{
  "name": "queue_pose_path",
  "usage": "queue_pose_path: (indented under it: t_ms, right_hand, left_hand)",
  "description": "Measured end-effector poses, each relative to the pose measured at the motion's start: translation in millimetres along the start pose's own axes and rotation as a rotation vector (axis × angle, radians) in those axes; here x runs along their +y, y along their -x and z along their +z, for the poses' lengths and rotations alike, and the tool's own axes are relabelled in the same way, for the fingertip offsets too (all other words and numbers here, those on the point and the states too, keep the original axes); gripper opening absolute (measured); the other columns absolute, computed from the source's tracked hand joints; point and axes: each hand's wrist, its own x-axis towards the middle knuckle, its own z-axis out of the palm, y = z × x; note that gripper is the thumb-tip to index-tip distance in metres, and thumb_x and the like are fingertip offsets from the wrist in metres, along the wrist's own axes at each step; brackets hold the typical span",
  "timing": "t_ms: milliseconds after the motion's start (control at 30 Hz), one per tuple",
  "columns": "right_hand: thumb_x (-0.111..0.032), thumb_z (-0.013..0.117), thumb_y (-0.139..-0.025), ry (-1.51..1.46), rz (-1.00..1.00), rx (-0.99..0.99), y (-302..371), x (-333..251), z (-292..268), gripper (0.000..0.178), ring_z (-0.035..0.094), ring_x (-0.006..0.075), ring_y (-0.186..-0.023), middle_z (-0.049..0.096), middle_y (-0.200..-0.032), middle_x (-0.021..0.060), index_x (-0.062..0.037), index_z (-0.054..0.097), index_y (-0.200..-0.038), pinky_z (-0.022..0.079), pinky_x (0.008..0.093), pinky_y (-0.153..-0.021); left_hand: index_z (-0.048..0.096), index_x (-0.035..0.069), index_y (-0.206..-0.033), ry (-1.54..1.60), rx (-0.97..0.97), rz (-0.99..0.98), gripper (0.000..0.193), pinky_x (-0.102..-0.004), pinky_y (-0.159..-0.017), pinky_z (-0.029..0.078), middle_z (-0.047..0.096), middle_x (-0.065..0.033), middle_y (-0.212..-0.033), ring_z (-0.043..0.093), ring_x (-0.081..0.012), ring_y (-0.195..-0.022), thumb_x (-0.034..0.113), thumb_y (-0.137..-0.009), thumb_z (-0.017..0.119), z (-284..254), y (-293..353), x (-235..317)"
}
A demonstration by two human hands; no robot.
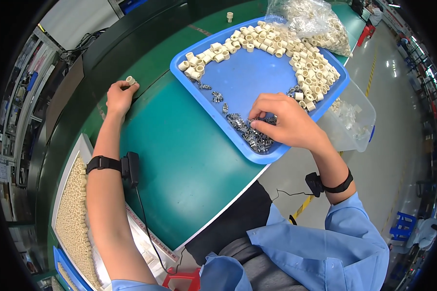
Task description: Assemble small white and black electronic components by hand at a factory workbench.
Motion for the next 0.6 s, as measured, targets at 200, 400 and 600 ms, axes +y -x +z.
queue_pose_path:
  t_ms: [200,400,600]
  right_hand:
    - [-0.005,0.077,-0.081,0.056,-0.023,-0.002,0.9,1.5,4.0,0.013,0.063,0.0212,-0.079,0.065,-0.084,0.0061,-0.0029,0.067,-0.09,0.049,0.0365,-0.079]
    - [0.0,0.077,-0.08,-0.047,0.124,-0.012,1.1,2.6,1.7,0.016,0.058,0.0152,-0.077,0.064,-0.083,0.0049,-0.0005,0.066,-0.091,0.046,0.0306,-0.078]
    - [0.0,0.074,-0.084,-0.12,0.014,-0.004,-3.3,5.5,4.6,0.015,0.056,0.0153,-0.082,0.062,-0.086,0.0064,0.0024,0.068,-0.098,0.045,0.0286,-0.08]
  left_hand:
    - [0.055,-0.004,-0.14,0.208,0.053,0.19,0.069,-0.0381,-0.111,0.043,0.062,-0.0202,-0.137,0.059,-0.0285,-0.129,0.035,-0.088,0.078,-59.4,72.0,58.1]
    - [0.066,0.001,-0.125,-0.017,-0.187,0.307,0.03,-0.0338,-0.108,0.043,0.069,-0.0101,-0.125,0.061,-0.0193,-0.121,0.016,-0.099,0.065,-211.6,184.3,77.5]
    - [0.073,0.007,-0.11,-0.693,0.025,0.219,0.022,-0.0373,-0.098,0.043,0.071,-0.0082,-0.107,0.065,-0.0228,-0.106,0.015,-0.09,0.072,-231.5,251.9,-53.5]
